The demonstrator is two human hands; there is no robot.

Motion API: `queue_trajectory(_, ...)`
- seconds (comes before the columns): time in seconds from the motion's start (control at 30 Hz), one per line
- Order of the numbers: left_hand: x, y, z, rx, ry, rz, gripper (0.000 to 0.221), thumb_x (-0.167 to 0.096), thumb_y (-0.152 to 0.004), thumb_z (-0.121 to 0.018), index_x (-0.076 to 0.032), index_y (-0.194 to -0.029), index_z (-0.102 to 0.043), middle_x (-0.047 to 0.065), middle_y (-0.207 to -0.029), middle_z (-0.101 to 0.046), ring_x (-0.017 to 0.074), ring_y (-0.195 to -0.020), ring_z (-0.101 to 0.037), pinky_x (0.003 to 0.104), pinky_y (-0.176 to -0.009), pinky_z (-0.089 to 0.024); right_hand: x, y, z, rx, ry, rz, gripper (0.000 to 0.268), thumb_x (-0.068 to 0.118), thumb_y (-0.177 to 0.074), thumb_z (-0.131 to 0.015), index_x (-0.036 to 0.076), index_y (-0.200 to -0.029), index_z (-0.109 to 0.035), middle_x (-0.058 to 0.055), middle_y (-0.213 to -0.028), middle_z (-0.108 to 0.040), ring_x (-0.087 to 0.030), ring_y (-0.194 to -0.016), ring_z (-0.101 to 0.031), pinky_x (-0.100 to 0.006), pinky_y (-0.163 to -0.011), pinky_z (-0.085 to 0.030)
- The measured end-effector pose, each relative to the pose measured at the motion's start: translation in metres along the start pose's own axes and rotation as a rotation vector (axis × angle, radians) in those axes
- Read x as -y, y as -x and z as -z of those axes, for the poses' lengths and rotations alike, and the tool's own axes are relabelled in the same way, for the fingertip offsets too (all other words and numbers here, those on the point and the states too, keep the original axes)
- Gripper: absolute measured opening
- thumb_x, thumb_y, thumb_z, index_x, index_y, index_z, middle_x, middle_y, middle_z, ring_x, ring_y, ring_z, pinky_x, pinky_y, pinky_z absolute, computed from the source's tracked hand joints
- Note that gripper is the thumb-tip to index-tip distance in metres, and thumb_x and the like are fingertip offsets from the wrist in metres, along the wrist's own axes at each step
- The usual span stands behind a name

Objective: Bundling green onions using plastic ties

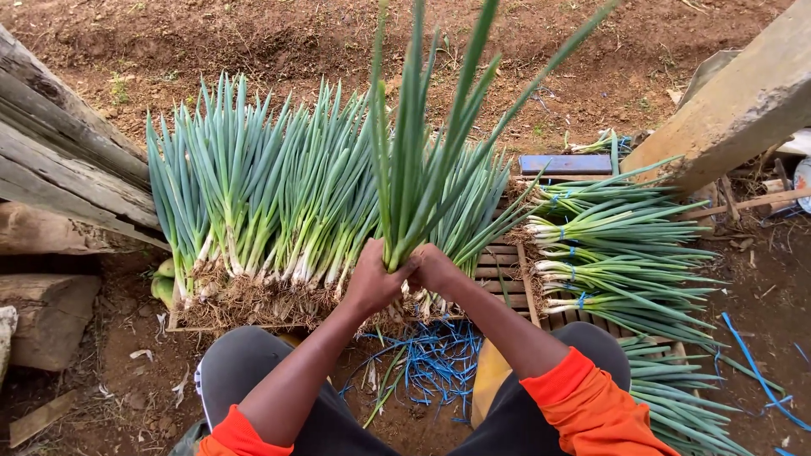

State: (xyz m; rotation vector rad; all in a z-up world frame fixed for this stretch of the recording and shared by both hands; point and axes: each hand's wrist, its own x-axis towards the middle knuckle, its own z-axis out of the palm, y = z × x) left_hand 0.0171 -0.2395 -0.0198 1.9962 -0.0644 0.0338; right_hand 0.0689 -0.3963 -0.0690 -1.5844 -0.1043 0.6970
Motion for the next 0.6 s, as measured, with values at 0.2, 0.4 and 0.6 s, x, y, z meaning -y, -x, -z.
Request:
queue_trajectory(0.2, -0.007, 0.003, 0.000, 0.026, 0.077, 0.131, 0.034, -0.041, -0.089, -0.076, -0.010, -0.097, -0.067, 0.013, -0.085, -0.062, 0.0318, -0.083, -0.066, 0.049, -0.080, -0.051, 0.017, 0.018, -0.005, 0.048, -0.190, 0.012, 0.018, 0.001, -0.095, -0.066, -0.001, -0.079, -0.074, -0.014, -0.061, -0.057, -0.020, -0.051, -0.057, -0.035, -0.045, -0.057)
queue_trajectory(0.4, -0.022, 0.009, 0.002, -0.043, 0.179, 0.167, 0.032, -0.038, -0.093, -0.075, -0.010, -0.085, -0.063, 0.008, -0.069, -0.067, 0.0238, -0.062, -0.071, 0.041, -0.074, -0.056, 0.004, 0.010, 0.001, 0.127, -0.108, 0.011, 0.025, 0.000, -0.102, -0.051, -0.001, -0.088, -0.071, -0.017, -0.069, -0.058, -0.023, -0.057, -0.057, -0.035, -0.050, -0.056)
queue_trajectory(0.6, 0.019, -0.003, -0.015, -0.218, -0.024, -0.048, 0.046, -0.048, -0.089, -0.078, -0.006, -0.081, -0.060, 0.014, -0.079, -0.055, 0.0392, -0.086, -0.058, 0.053, -0.079, -0.051, 0.004, 0.010, 0.005, 0.122, -0.052, 0.036, 0.026, 0.002, -0.104, -0.047, 0.001, -0.091, -0.070, -0.015, -0.074, -0.061, -0.020, -0.064, -0.057, -0.032, -0.056, -0.055)
